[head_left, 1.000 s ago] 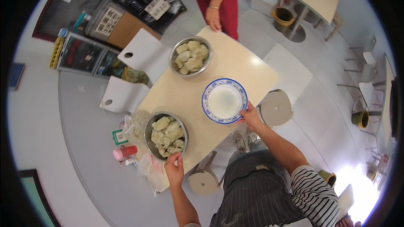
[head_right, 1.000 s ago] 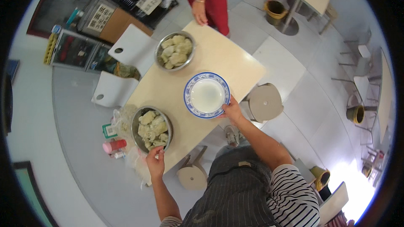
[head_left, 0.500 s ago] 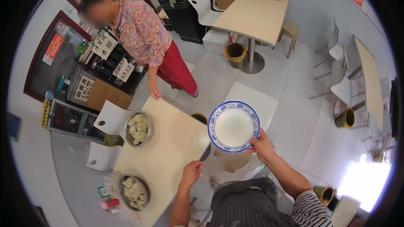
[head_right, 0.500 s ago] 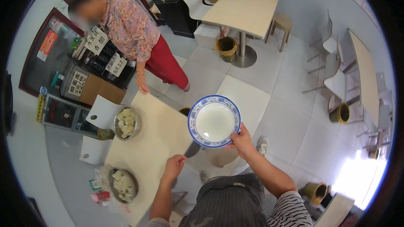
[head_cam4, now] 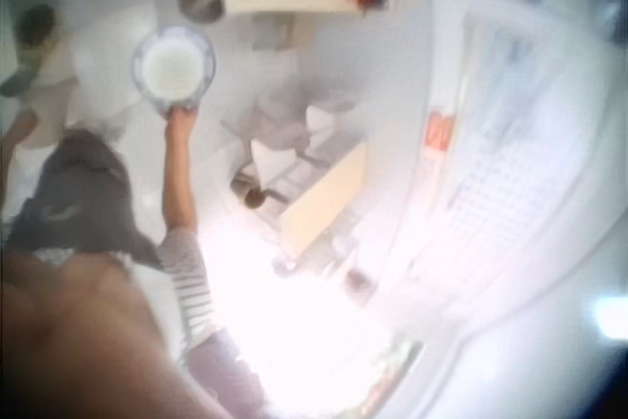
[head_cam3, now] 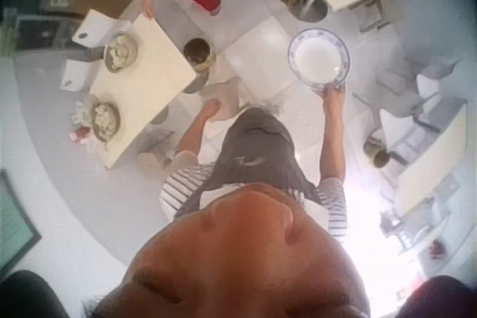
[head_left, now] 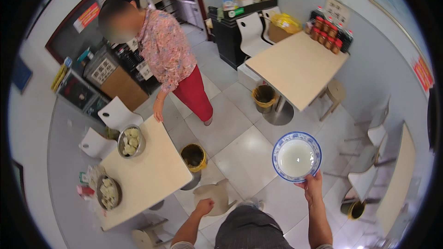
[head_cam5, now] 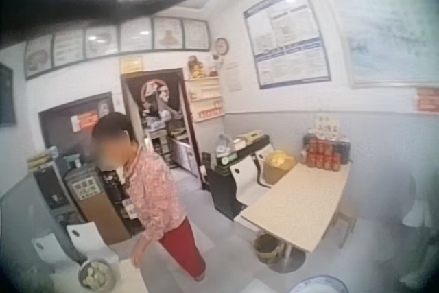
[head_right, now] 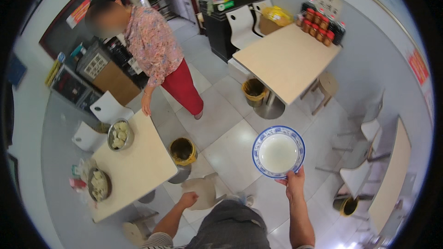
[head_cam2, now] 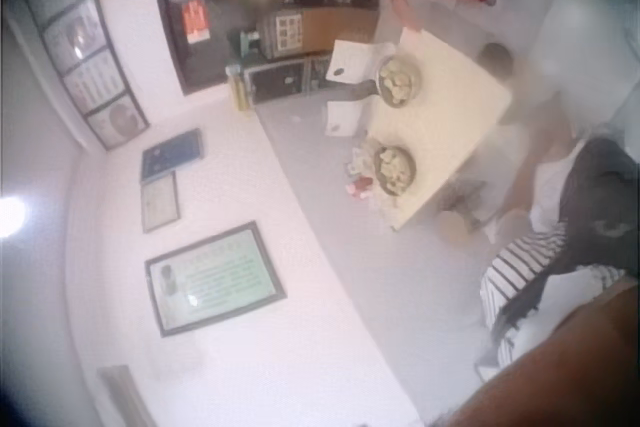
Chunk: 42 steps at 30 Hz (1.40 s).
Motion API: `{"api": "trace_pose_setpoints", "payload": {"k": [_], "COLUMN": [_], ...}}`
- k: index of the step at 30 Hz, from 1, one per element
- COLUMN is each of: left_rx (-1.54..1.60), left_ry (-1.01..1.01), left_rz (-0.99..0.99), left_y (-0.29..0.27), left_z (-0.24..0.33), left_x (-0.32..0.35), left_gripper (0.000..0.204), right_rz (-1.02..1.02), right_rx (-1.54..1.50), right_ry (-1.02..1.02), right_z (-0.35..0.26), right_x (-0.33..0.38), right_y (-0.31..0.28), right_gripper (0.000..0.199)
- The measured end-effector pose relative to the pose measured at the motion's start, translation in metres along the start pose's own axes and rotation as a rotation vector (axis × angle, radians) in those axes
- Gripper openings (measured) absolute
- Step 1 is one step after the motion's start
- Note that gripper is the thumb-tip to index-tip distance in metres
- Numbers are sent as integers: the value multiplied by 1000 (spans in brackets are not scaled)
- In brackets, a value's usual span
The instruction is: The person places dumplings into a plastic bag and then moves to a kitchen area. They fill a bowl with water from a tap and proceed to a large pot of yellow liquid. Using a power drill with a mixing attachment, the person stirs the liquid in the pot.
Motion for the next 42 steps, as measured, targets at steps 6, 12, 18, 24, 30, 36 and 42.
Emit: {"api": "trace_pose_setpoints", "payload": {"k": [6,12,18,24,30,36,42], "left_rx": [32,220,-136,70,-302,473,571], "left_ry": [-282,-24,-241,-191,-297,-912,-944], "left_rz": [-330,-665,-304,206,-229,-328,-304], "left_y": [71,62,-101,-269,-328,-364,-496], "left_z": [-29,-50,-11,-19,-80,-106,-183], "left_x": [31,-58,-279,-496,-595,-613,-816], "left_gripper": [16,13,23,17,19,19,20], "right_rz": [-11,-84,-108,-292,-391,-430,-404], "right_rx": [8,-33,-57,-26,-9,-2,2], "right_ry": [36,2,56,61,83,173,126], "right_z": [-40,-63,-82,-108,-130,-147,-143], "right_x": [-94,-199,-326,-476,-630,-762,-911], "right_y": [17,115,262,431,614,799,978], "right_gripper": [44,48,54,48,49,53,51]}}
Point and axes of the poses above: each hand's wrist, its own x-axis away from the middle knuckle, its own y-axis out of the palm, z = x × y, the point moved 2 cm from there along -x, towards the middle knuckle, and after that the axes turned 2 degrees about -y, right-handed, at the moved point
